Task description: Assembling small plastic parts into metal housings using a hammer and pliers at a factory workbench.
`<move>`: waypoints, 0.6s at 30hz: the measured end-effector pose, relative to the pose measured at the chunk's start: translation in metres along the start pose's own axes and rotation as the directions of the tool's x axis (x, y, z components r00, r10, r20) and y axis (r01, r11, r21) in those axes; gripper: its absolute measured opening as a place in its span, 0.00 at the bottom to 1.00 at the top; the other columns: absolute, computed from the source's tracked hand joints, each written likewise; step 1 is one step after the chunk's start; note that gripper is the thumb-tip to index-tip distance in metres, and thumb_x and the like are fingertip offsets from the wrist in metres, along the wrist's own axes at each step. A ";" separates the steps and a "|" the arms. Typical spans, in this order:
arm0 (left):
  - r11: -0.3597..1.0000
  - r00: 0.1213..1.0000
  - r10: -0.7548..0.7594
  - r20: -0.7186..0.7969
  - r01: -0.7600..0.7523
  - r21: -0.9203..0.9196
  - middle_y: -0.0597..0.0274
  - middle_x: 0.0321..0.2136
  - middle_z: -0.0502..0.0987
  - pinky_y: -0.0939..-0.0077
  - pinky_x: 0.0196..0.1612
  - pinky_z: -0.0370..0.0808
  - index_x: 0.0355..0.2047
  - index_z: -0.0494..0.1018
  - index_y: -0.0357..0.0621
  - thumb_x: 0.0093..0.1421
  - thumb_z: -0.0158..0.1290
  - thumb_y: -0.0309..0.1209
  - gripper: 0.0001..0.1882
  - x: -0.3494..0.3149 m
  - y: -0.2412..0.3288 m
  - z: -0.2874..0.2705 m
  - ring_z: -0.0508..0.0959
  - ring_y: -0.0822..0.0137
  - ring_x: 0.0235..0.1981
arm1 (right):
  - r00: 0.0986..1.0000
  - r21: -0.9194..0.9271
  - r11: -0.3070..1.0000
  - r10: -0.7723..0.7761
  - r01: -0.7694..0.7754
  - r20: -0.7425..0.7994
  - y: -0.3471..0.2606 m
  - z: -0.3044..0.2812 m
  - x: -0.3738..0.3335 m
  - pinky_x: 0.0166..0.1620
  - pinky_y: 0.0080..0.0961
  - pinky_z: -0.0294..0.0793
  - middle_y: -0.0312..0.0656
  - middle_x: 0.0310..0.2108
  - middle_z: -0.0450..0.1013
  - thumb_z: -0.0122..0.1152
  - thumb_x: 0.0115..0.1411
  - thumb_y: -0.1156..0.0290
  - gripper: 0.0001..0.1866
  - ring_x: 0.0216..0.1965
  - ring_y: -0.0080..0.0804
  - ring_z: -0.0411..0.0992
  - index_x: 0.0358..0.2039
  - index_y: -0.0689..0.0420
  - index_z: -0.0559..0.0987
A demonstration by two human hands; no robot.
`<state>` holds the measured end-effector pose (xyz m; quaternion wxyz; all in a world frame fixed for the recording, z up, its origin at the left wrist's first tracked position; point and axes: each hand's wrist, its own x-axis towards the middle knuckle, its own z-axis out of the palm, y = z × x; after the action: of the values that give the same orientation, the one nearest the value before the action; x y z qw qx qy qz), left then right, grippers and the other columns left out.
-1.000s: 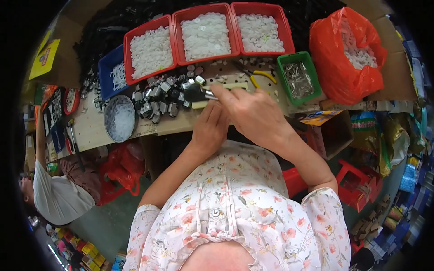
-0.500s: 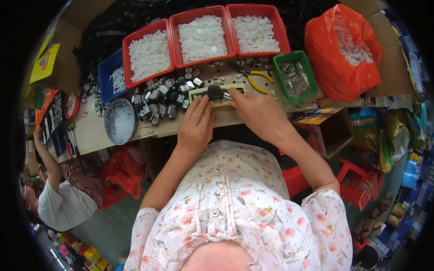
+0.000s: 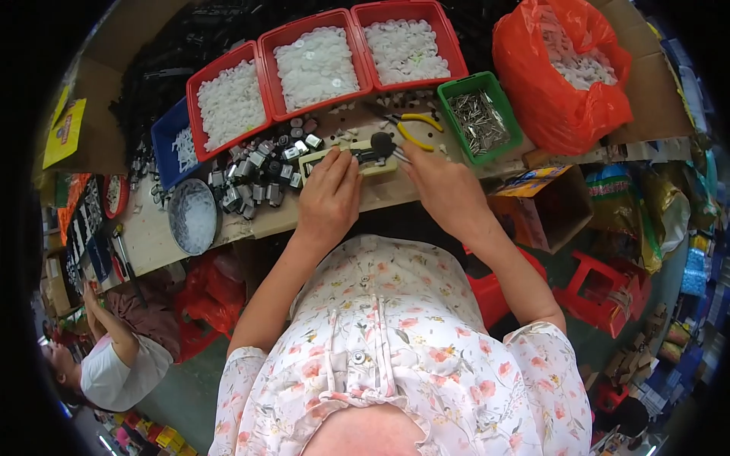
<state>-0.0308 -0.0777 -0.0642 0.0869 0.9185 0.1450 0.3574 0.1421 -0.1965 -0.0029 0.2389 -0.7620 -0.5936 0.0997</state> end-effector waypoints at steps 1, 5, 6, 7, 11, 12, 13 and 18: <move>1.000 1.000 0.001 -0.009 -0.001 -0.009 0.43 0.43 0.75 0.60 0.48 0.75 0.39 0.75 0.23 0.52 0.56 0.20 0.14 0.000 -0.001 0.001 0.76 0.47 0.48 | 0.999 0.002 1.000 0.031 -0.031 -0.017 0.006 0.002 0.000 0.33 0.42 0.73 0.56 0.31 0.76 0.59 0.62 0.74 0.15 0.32 0.55 0.76 0.50 0.63 0.74; 1.000 0.999 0.001 -0.047 -0.002 -0.009 0.43 0.42 0.76 0.61 0.47 0.76 0.36 0.76 0.24 0.53 0.57 0.19 0.11 0.002 -0.001 -0.001 0.77 0.47 0.47 | 0.960 0.095 0.990 -0.071 0.100 -0.269 -0.011 -0.017 -0.004 0.32 0.44 0.72 0.57 0.30 0.75 0.58 0.64 0.72 0.14 0.31 0.57 0.74 0.49 0.62 0.75; 1.000 0.999 0.003 -0.047 -0.003 -0.014 0.43 0.42 0.76 0.61 0.47 0.76 0.36 0.76 0.24 0.53 0.57 0.19 0.11 0.003 -0.001 -0.002 0.77 0.47 0.47 | 0.953 0.046 0.993 -0.091 0.109 -0.290 -0.009 -0.014 -0.008 0.32 0.45 0.72 0.56 0.30 0.75 0.57 0.64 0.71 0.13 0.31 0.57 0.75 0.48 0.60 0.74; 1.000 0.999 -0.001 -0.039 0.001 -0.016 0.43 0.41 0.77 0.61 0.46 0.76 0.36 0.76 0.24 0.53 0.57 0.19 0.11 0.002 -0.001 -0.003 0.77 0.48 0.46 | 0.944 -0.003 0.993 -0.112 0.117 -0.309 -0.006 -0.011 -0.010 0.31 0.47 0.72 0.55 0.30 0.76 0.56 0.64 0.69 0.12 0.31 0.56 0.75 0.47 0.59 0.74; 1.000 1.000 -0.022 -0.008 0.022 -0.005 0.50 0.42 0.77 0.62 0.49 0.76 0.39 0.77 0.29 0.53 0.60 0.21 0.13 -0.001 -0.001 -0.002 0.77 0.51 0.48 | 0.999 -0.037 0.998 0.049 -0.049 -0.024 0.007 -0.009 -0.007 0.31 0.42 0.71 0.55 0.27 0.75 0.58 0.63 0.73 0.13 0.30 0.55 0.75 0.48 0.62 0.75; 1.000 1.000 -0.024 -0.007 0.024 -0.004 0.50 0.42 0.77 0.62 0.49 0.76 0.39 0.77 0.29 0.53 0.60 0.21 0.13 -0.002 -0.001 -0.003 0.77 0.51 0.48 | 0.999 -0.035 0.998 0.048 -0.048 -0.022 0.005 -0.012 -0.001 0.31 0.42 0.71 0.55 0.27 0.75 0.58 0.63 0.73 0.13 0.30 0.55 0.75 0.48 0.62 0.75; 0.999 0.999 -0.031 -0.011 0.031 -0.012 0.48 0.42 0.77 0.61 0.48 0.76 0.38 0.77 0.28 0.52 0.59 0.21 0.12 -0.002 -0.001 -0.005 0.77 0.50 0.47 | 0.996 -0.033 0.999 -0.017 0.015 -0.083 0.005 -0.014 0.011 0.31 0.42 0.71 0.55 0.28 0.75 0.58 0.63 0.73 0.13 0.30 0.55 0.75 0.48 0.61 0.75; 0.991 0.996 -0.093 -0.004 0.092 -0.098 0.48 0.40 0.76 0.60 0.47 0.75 0.39 0.76 0.29 0.52 0.58 0.21 0.14 0.012 -0.003 -0.009 0.76 0.50 0.46 | 0.962 -0.328 0.937 -0.190 0.118 -0.197 0.041 -0.017 0.097 0.34 0.43 0.72 0.50 0.30 0.74 0.58 0.63 0.70 0.11 0.31 0.52 0.74 0.43 0.60 0.77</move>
<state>-0.0291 -0.0703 -0.0507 0.1477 0.9040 0.1699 0.3636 0.2116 -0.1159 0.0048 0.1881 -0.7472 -0.6292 -0.1020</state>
